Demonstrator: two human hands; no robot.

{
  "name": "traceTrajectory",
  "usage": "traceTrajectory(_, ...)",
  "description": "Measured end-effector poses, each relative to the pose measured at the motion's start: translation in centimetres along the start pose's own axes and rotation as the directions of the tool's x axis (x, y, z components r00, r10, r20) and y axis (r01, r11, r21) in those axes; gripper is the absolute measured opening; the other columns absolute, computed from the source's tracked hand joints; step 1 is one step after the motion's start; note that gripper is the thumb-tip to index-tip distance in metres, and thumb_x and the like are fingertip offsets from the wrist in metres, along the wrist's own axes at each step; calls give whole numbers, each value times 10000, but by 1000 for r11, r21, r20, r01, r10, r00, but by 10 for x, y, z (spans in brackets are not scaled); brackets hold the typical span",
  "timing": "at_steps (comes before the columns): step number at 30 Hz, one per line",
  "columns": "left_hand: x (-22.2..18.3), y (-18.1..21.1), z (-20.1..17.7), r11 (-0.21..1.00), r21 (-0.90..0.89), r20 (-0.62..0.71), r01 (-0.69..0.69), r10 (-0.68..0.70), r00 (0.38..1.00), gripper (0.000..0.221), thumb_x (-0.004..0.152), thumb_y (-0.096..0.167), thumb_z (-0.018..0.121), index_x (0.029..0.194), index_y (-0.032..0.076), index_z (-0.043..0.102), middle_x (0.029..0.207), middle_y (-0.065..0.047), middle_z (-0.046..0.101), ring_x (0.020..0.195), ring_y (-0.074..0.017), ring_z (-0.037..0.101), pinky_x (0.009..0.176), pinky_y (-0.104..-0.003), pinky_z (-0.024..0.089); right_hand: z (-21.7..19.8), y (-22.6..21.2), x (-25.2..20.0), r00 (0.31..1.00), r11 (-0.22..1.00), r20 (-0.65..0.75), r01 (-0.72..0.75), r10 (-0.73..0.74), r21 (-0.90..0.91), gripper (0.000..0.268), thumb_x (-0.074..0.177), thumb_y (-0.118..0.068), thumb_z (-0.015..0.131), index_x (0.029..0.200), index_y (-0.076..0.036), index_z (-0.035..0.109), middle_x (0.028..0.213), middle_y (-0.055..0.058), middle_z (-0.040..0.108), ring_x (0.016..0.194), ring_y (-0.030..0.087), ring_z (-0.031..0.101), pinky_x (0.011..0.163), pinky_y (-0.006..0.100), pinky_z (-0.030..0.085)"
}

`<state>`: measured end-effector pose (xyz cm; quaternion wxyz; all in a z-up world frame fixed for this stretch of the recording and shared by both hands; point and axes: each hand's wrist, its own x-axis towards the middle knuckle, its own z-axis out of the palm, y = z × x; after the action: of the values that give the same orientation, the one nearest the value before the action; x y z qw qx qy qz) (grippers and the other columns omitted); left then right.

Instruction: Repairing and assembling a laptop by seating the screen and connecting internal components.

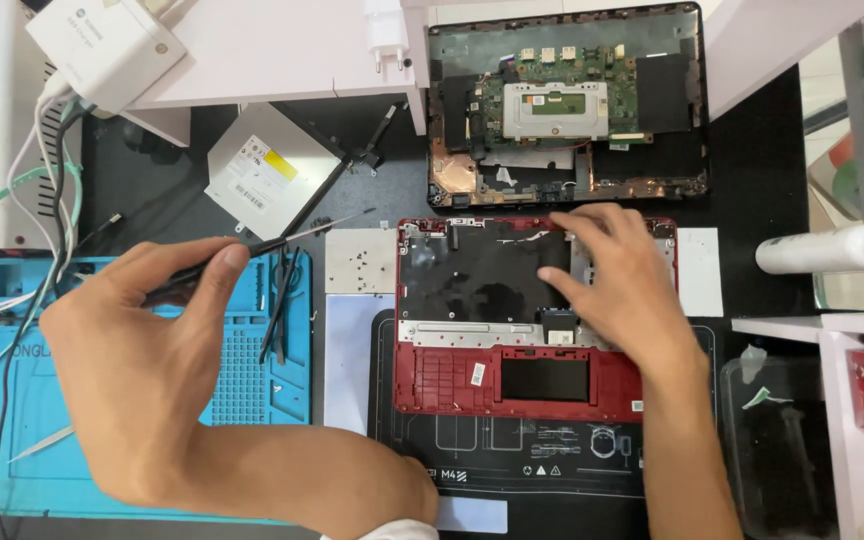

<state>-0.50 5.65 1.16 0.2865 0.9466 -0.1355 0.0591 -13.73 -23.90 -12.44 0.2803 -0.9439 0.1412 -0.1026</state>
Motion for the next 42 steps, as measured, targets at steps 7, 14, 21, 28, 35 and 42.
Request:
traceTrajectory(7, 0, 26, -4, 999, -45, -25, 3, -4, 1000, 214, 887, 67, 767, 1099, 45, 761, 900, -125, 733, 718, -165, 680, 690, -270, 489, -11, 23, 0, 996, 995, 70, -60, 55, 74, 385, 798, -153, 801, 1176, -100, 752, 1207, 74, 666, 1175, 307, 585, 1018, 422, 463)
traceTrajectory(14, -15, 44, -11, 991, -60, -51, 118, -121, 991, 135, 983, 110, 736, 1103, 62, 774, 816, -86, 752, 693, -122, 692, 618, -244, 479, -12, 23, 0, 998, 999, 62, -33, 30, 41, 461, 756, -201, 847, 1187, -87, 731, 1234, 95, 634, 1206, 329, 554, 1022, 434, 449)
traceTrajectory(21, -52, -4, 0, 980, 139, -190, -146, 171, 967, 203, 1070, 57, 755, 1272, 41, 762, 921, -125, 732, 739, -160, 695, 722, -301, 507, -28, 49, -7, 997, 997, -27, -74, 74, 5, 543, 745, -211, 853, 1254, -80, 719, 1264, 136, 619, 1205, 347, 547, 1035, 435, 445)
traceTrajectory(28, -130, -58, 79, 993, 48, -329, 106, -84, 940, 278, 985, 50, 738, 1263, 55, 754, 953, -135, 723, 750, -212, 675, 638, -323, 518, -24, 80, -15, 992, 992, -13, -125, 125, 8, 398, 818, -180, 819, 1200, -97, 749, 1214, 133, 646, 1157, 348, 561, 1029, 434, 459)
traceTrajectory(35, -175, -80, 104, 967, 4, -373, 254, -235, 898, 256, 981, 76, 730, 1230, 25, 754, 918, -118, 721, 752, -209, 657, 675, -329, 527, -16, 86, -13, 992, 995, -88, -86, 91, 58, 230, 888, -126, 774, 1111, -74, 743, 1152, 140, 642, 1125, 354, 565, 979, 446, 474)
traceTrajectory(42, -184, -91, 103, 970, 95, -257, 224, -194, 947, 192, 942, 159, 764, 1087, 33, 755, 921, -92, 685, 794, -249, 647, 701, -381, 519, -38, 82, -17, 981, 984, -110, -148, 159, 103, 324, 812, -67, 793, 1133, -78, 752, 1105, 147, 636, 1067, 339, 594, 887, 419, 512)
